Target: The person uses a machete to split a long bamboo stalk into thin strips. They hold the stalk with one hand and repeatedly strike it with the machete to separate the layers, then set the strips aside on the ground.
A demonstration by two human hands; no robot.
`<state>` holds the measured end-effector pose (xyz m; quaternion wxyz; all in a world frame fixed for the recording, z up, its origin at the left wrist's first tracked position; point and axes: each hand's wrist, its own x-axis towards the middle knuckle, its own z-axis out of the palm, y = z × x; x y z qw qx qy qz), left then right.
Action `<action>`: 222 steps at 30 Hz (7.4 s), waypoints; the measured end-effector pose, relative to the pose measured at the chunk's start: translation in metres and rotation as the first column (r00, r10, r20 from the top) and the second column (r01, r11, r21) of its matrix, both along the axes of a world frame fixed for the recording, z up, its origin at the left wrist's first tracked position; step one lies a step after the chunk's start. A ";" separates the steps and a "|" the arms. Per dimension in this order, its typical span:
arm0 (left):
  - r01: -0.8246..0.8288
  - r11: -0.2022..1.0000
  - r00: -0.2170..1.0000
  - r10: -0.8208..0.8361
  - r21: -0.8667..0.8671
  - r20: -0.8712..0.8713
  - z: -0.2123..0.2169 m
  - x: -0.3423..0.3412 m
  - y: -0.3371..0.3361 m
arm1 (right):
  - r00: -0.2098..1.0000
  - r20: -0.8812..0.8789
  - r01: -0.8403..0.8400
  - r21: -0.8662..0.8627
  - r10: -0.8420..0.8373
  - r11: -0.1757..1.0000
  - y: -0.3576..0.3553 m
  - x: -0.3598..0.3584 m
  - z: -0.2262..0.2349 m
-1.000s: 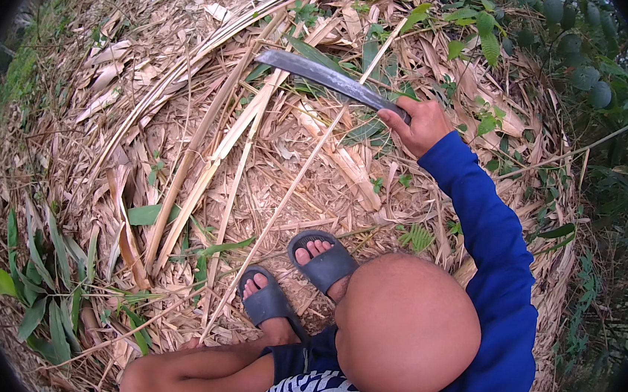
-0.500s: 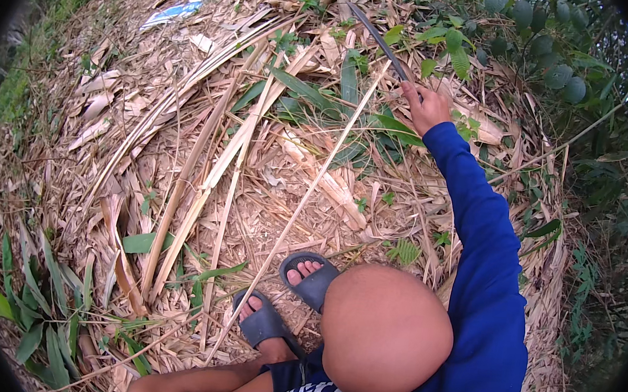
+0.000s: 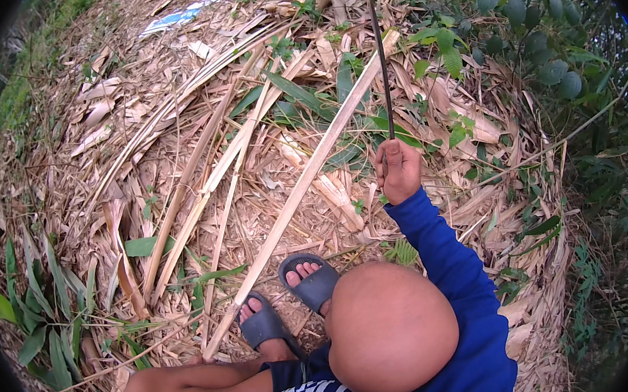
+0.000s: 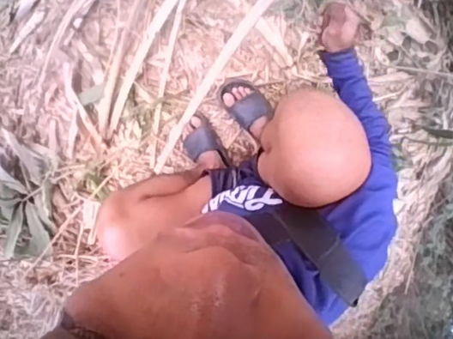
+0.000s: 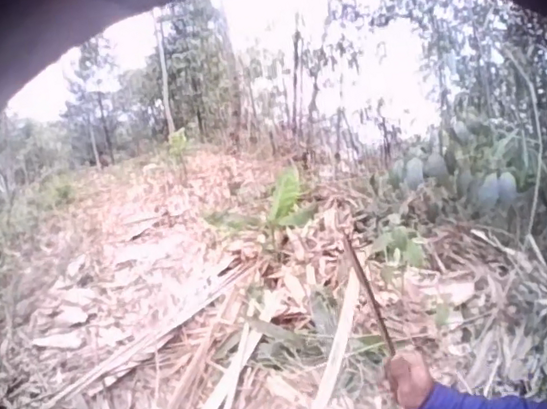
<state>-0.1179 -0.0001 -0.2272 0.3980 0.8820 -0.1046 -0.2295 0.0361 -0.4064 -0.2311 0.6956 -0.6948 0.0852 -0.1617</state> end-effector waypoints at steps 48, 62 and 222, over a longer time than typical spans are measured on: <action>-0.238 0.920 0.893 0.333 -0.310 0.303 -0.001 0.075 -0.042 | 0.895 -0.059 -0.233 -0.907 0.442 0.350 0.144 -0.035 -0.013; -0.305 0.888 0.926 0.361 -0.344 0.112 0.002 0.070 -0.036 | 0.905 -0.030 -0.173 -0.937 0.425 0.302 0.139 -0.031 -0.009; -0.426 0.744 0.891 0.248 -0.515 -0.380 0.013 0.106 -0.046 | 0.945 -0.100 -0.229 -0.881 0.310 0.414 0.141 -0.038 -0.004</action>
